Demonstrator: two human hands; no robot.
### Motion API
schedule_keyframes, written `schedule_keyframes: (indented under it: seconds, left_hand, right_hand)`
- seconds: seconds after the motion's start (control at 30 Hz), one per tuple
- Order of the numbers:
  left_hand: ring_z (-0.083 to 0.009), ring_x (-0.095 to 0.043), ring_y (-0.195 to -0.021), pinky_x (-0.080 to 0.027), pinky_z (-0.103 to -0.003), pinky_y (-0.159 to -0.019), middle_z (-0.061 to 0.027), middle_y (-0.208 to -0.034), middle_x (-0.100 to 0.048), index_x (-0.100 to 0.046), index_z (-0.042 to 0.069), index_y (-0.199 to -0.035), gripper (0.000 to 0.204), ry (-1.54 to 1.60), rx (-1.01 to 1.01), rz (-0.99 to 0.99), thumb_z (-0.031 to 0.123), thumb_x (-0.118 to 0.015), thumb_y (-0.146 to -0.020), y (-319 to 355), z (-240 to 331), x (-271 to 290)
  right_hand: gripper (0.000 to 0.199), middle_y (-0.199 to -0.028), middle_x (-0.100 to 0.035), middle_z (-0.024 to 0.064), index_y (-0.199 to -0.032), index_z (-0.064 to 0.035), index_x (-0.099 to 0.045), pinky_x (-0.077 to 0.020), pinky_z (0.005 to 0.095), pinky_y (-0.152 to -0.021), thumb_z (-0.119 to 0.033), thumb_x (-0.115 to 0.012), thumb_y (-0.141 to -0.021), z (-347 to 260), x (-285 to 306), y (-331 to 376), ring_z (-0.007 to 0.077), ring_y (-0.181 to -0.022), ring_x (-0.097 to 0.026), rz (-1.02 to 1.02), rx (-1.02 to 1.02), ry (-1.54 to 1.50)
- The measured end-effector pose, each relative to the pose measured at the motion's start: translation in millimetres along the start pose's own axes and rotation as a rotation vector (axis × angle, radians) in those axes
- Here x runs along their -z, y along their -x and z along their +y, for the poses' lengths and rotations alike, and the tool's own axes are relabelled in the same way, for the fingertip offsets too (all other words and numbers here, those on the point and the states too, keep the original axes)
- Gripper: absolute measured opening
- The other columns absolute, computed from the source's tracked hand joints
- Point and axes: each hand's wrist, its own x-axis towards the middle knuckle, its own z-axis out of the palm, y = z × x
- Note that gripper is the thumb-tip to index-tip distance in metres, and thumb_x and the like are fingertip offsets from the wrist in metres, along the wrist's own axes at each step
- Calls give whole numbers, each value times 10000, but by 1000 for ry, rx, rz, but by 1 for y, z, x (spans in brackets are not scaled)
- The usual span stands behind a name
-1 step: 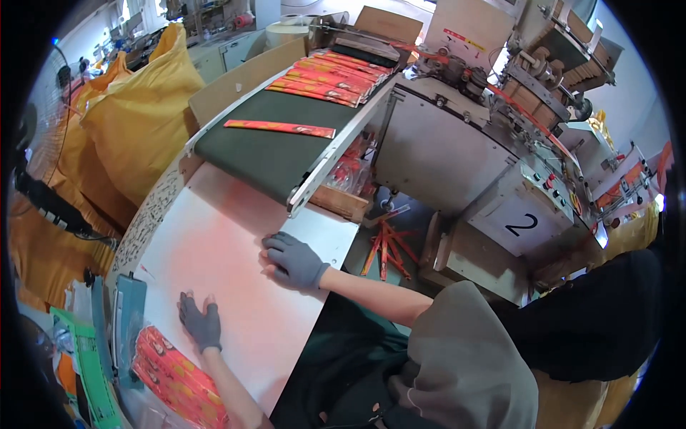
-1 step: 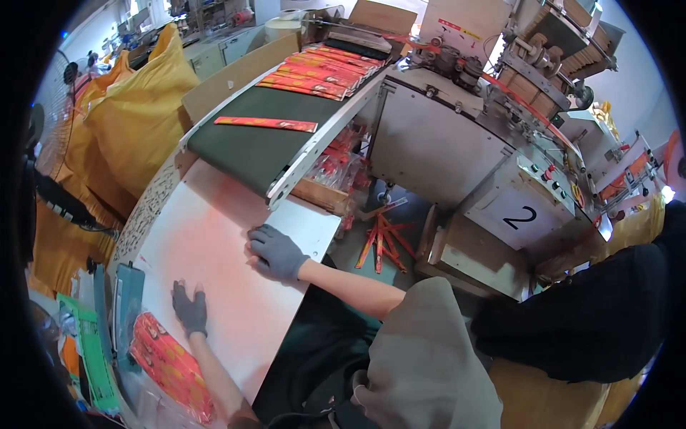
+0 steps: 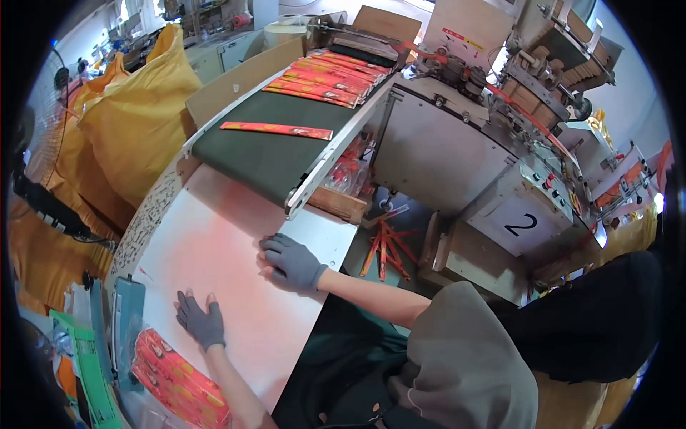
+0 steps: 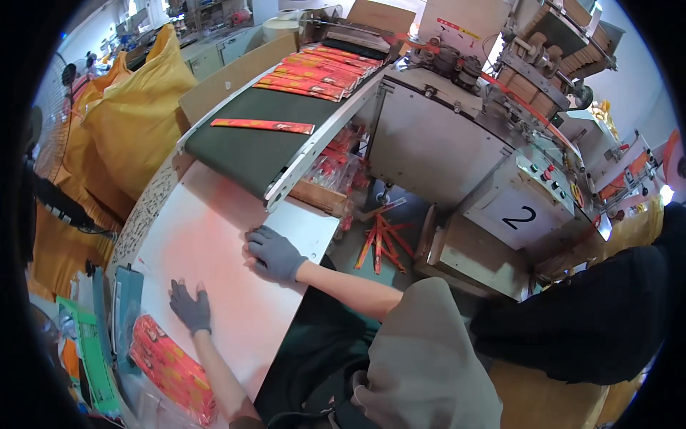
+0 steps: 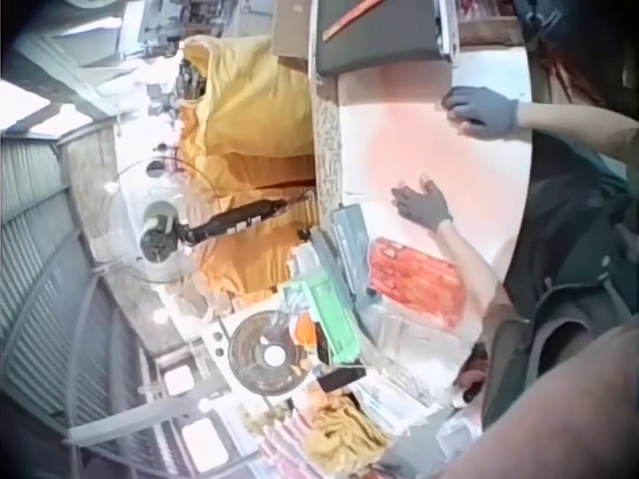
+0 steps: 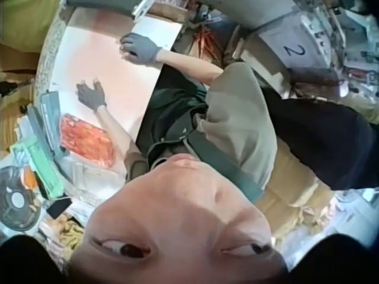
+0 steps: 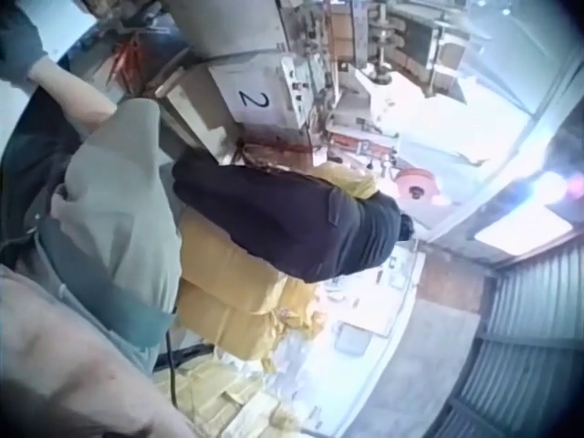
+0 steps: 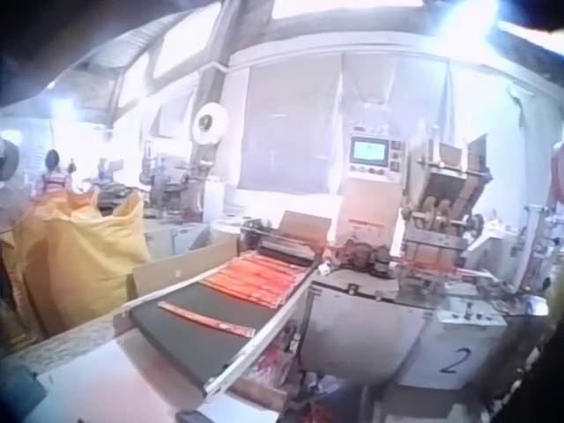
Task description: Packaging red sticks into plastic bags and sealing them using a heat sealer and tape dispenser.
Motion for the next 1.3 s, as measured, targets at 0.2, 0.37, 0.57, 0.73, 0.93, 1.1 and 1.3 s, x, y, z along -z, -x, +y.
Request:
schedule_keyframes:
  seconds: [0.2,0.37,0.57,0.73,0.93,1.1,1.3]
  left_hand:
    - [-382,-275,-1326,-250,-450,-1066,-187,-1387,-390,-473,39,-1279,534,-320,-32,214,426,-448,-911,-19,6,-24]
    - [-390,-281,-1319,-241,-456,-1065,-196,-1383,-388,-467,45,-1278,530,-325,18,208,421,-449,-905,-45,3,-26]
    - [-376,-288,-1318,-252,-439,-1068,-172,-1391,-389,-472,68,-1287,537,-368,55,179,449,-423,-913,-57,7,-26]
    - [-369,-306,-1310,-261,-434,-1061,-167,-1392,-391,-469,78,-1294,541,-397,51,178,461,-419,-915,-55,4,-20]
    - [-368,-322,-1302,-286,-441,-1051,-163,-1389,-398,-480,104,-1293,542,-424,42,122,484,-409,-913,-51,2,-28]
    - [-396,-369,-1266,-311,-433,-1046,-174,-1364,-431,-499,104,-1285,553,-412,-40,141,497,-414,-905,-67,-18,-36]
    - [-358,-424,-1236,-314,-394,-1060,-180,-1333,-462,-500,31,-1268,615,-485,-159,144,514,-376,-908,-67,-26,-22]
  right_hand:
    - [119,-1025,-574,126,-833,-68,-555,-403,417,-957,-169,-577,-775,8,-4,-6,346,-1029,-522,-31,-58,-64]
    - [355,-1253,-464,191,-1084,-34,-516,-321,472,-1038,-276,-574,-831,7,-13,-13,422,-1184,-420,-11,79,73]
    - [395,-1286,-425,205,-1105,-28,-490,-312,492,-1035,-295,-574,-827,10,-21,-12,422,-1218,-378,-97,93,83]
    - [394,-1261,-434,202,-1075,-27,-494,-304,494,-1033,-305,-580,-809,5,-29,-11,417,-1199,-387,-94,105,125]
    - [295,-1122,-496,194,-990,-53,-537,-329,487,-1008,-275,-549,-796,2,-27,-4,409,-1142,-429,-26,93,95]
    - [220,-1026,-552,150,-932,-66,-561,-397,455,-941,-214,-573,-770,-7,-3,30,377,-1083,-485,191,77,-78]
    - [208,-881,-611,105,-870,-121,-648,-448,399,-758,-201,-701,-685,-2,180,242,292,-875,-564,140,-642,735]
